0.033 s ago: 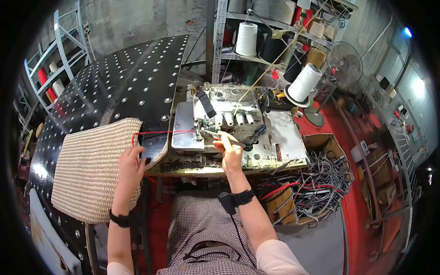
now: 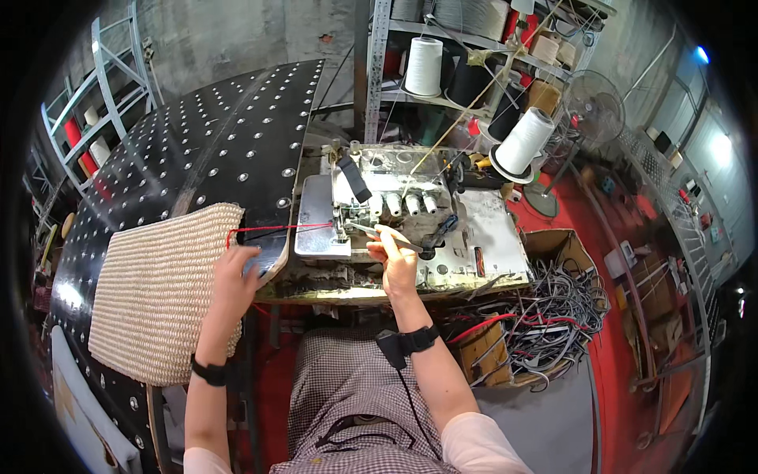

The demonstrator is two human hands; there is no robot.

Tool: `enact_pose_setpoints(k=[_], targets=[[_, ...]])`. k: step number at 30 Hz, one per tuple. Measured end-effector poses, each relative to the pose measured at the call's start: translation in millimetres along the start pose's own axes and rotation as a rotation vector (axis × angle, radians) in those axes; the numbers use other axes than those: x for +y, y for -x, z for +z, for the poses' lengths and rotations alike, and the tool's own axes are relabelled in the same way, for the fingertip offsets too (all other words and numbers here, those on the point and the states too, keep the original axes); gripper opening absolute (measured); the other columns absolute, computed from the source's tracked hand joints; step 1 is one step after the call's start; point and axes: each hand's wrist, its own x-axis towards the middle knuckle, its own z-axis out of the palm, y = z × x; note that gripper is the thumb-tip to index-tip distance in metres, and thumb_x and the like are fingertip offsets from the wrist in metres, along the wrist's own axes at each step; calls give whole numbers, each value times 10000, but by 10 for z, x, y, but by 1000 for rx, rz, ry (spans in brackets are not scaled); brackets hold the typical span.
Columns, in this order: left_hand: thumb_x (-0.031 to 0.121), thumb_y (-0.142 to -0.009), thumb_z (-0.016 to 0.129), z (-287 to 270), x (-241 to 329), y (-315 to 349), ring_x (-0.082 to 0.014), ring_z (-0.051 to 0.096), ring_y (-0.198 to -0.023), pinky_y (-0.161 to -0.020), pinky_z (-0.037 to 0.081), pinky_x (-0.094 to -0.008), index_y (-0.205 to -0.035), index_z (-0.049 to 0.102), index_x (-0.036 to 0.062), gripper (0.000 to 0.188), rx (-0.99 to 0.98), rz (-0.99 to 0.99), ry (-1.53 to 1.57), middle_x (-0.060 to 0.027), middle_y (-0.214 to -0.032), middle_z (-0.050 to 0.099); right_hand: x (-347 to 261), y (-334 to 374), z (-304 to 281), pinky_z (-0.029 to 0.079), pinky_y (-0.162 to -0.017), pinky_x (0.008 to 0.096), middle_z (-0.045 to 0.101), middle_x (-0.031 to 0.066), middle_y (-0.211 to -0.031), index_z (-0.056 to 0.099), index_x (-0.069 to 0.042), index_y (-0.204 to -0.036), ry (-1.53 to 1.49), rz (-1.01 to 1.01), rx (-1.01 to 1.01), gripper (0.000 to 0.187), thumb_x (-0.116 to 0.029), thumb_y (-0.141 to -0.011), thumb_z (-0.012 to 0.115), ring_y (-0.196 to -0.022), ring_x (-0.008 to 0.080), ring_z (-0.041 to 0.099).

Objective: Threading an industrial overlocker sewing machine using tweezers.

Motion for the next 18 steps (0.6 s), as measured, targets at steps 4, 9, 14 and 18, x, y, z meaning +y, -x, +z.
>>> enact_pose_setpoints(k=[4, 9, 14, 18], targets=[[39, -824, 604, 512, 281, -600, -299, 599, -826, -723, 485, -373, -1033, 597, 31, 209, -30, 193, 190, -112, -910, 595, -57, -5, 36, 535, -634, 231, 668, 115, -941, 616, 17, -1093, 18, 20, -35, 229, -138, -942, 543, -732, 136, 659], [118, -849, 591, 913, 332, -1050, -291, 597, -824, -718, 486, -389, -963, 633, 50, 139, -264, 310, 108, -102, -864, 577, -122, -46, -21, 536, -619, 231, 676, 120, -912, 619, 20, -1088, 22, 62, -46, 227, -134, -938, 548, -719, 129, 658], [106, -837, 614, 1022, 258, -1098, -306, 580, -774, -680, 470, -392, -862, 640, 40, 75, -249, 433, 217, -117, -831, 564, -201, -72, -59, 535, -611, 225, 683, 135, -908, 628, 26, -1073, 34, 70, -75, 222, -128, -929, 557, -701, 131, 655], [56, -777, 587, 1065, 313, -836, -327, 557, -749, -648, 457, -420, -745, 555, 10, 64, -270, 452, 249, -128, -747, 527, -289, 35, -209, 512, -587, 243, 686, 126, -839, 652, 22, -1029, 154, 96, -132, 210, -135, -922, 562, -664, 142, 649]])
